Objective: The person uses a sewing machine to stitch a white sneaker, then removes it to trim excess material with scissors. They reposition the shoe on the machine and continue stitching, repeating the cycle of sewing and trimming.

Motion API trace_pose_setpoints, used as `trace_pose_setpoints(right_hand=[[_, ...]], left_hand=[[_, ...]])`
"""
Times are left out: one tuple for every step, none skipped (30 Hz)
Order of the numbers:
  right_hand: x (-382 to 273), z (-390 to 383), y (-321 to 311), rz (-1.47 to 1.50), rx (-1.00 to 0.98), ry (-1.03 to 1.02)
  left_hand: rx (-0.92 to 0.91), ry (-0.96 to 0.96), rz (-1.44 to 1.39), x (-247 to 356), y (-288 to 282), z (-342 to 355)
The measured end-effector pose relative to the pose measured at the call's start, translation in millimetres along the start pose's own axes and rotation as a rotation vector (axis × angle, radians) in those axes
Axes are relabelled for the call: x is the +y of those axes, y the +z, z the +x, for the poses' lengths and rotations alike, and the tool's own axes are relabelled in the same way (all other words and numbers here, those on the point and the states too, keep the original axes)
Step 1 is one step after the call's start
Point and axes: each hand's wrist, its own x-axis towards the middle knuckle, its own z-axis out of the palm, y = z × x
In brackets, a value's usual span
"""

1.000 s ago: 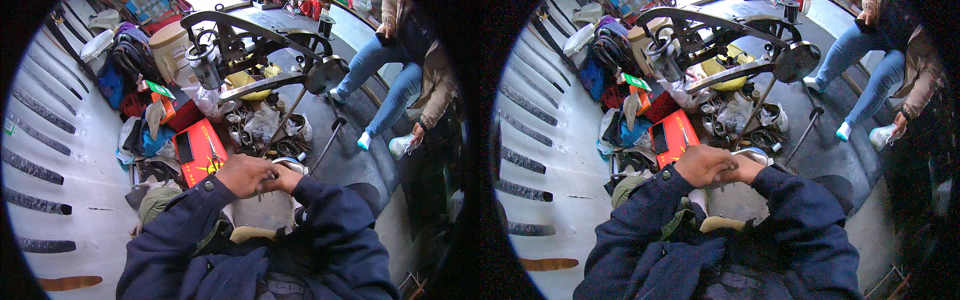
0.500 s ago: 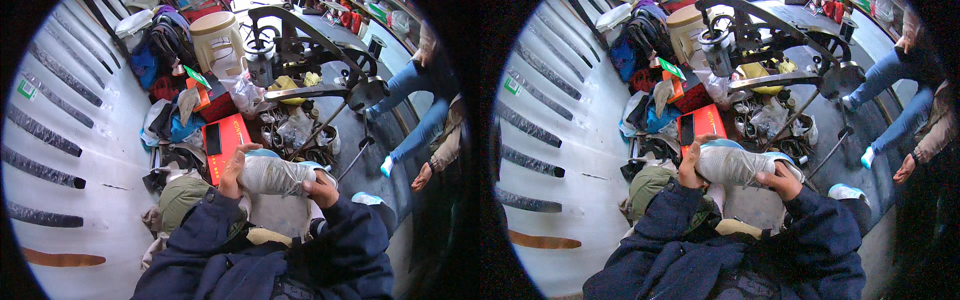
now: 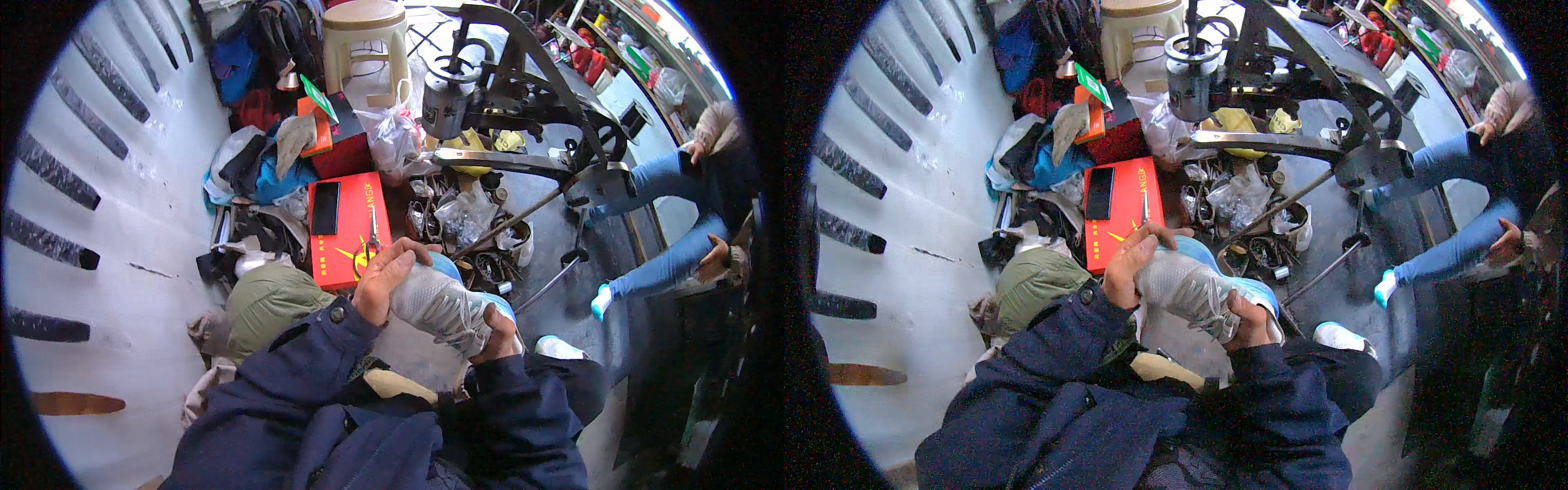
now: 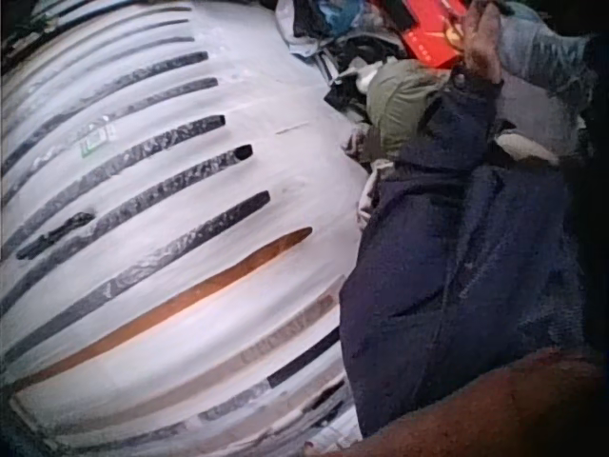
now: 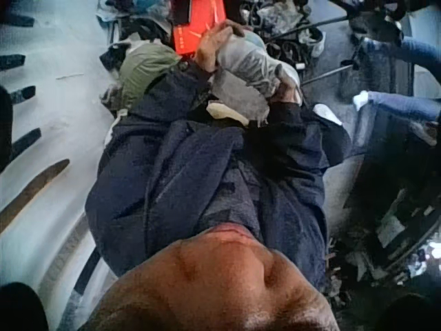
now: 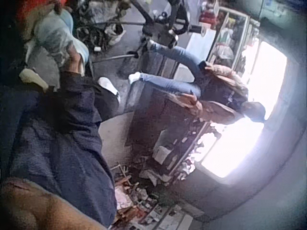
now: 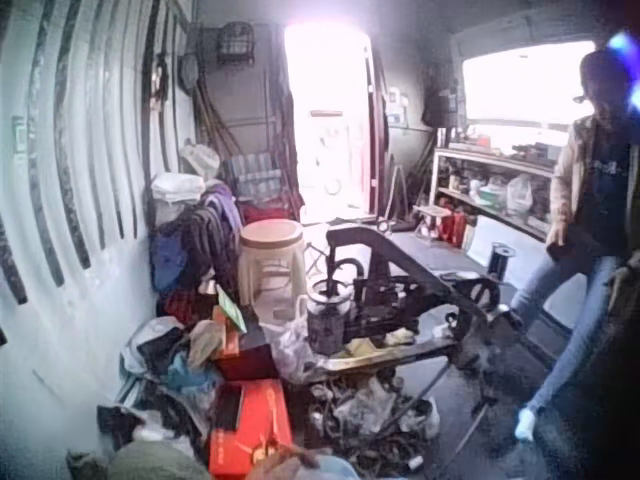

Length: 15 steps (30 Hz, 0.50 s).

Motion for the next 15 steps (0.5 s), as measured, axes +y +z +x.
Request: trace_pose_setpoints(right_hand=[[-0.4, 0.5, -0.6, -0.012, 0.013, -0.012], [-1.4, 0.7, -0.6, 0.014, -0.009, -0.034], [-2.3, 1.7, 0.0, -0.032, 0.031, -0.026], [-3.3, 2.9, 1.0, -0.043, 0.036, -0.026], [-4.7, 3.4, 2.4, -0.056, 0.051, -0.031], [-6.0, 2.9, 4.3, -0.047, 0.06, -0.029], [-6.6, 0.6, 6.8, -0.039, 0.081, -0.03], [-7.4, -1.3, 9.2, -0.032, 0.1, -0.029], [-8.2, -4.9, 11.6, 0.017, 0.037, -0.025], [-8.2, -5.8, 13.8, -0.027, 0.091, -0.019], [-8.1, -7.3, 15.6, -0.021, 0.096, -0.022], [-8.2, -8.5, 16.8, 0.024, 0.082, -0.031], [-7.3, -10.3, 18.0, 0.011, 0.104, -0.026], [-6.5, -12.3, 18.6, 0.008, 0.157, -0.009], [-4.7, -14.3, 19.1, 0.023, 0.183, -0.005]], left_hand=[[-0.007, -0.016, -0.03, 0.0, 0.3, 1.3], [-0.016, -0.032, -0.06, 0.2, 0.2, 3.1], [-0.026, -0.048, -0.09, 0.2, 0.1, 4.4], [-0.026, -0.043, -0.076, -0.1, 0.1, 5.1], [-0.027, -0.038, -0.062, -0.5, -0.2, 6.3], [-0.039, -0.026, -0.056, -0.8, -0.9, 7.8], [-0.039, -0.022, -0.084, -1.2, -1.6, 8.7], [-0.044, -0.01, -0.122, -1.7, -2.1, 9.5], [-0.048, -0.002, -0.161, -2.5, -2.5, 9.8], [-0.042, 0.002, -0.152, -3.3, -2.8, 9.7], [-0.037, -0.001, -0.143, -4.1, -3.2, 9.4], [-0.034, -0.004, -0.133, -5.0, -3.6, 9.1], [-0.039, -0.003, -0.13, -5.9, -4.1, 8.8], [-0.045, -0.002, -0.126, -6.8, -4.6, 8.5], [-0.051, -0.002, -0.121, -7.8, -5.1, 8.0]])
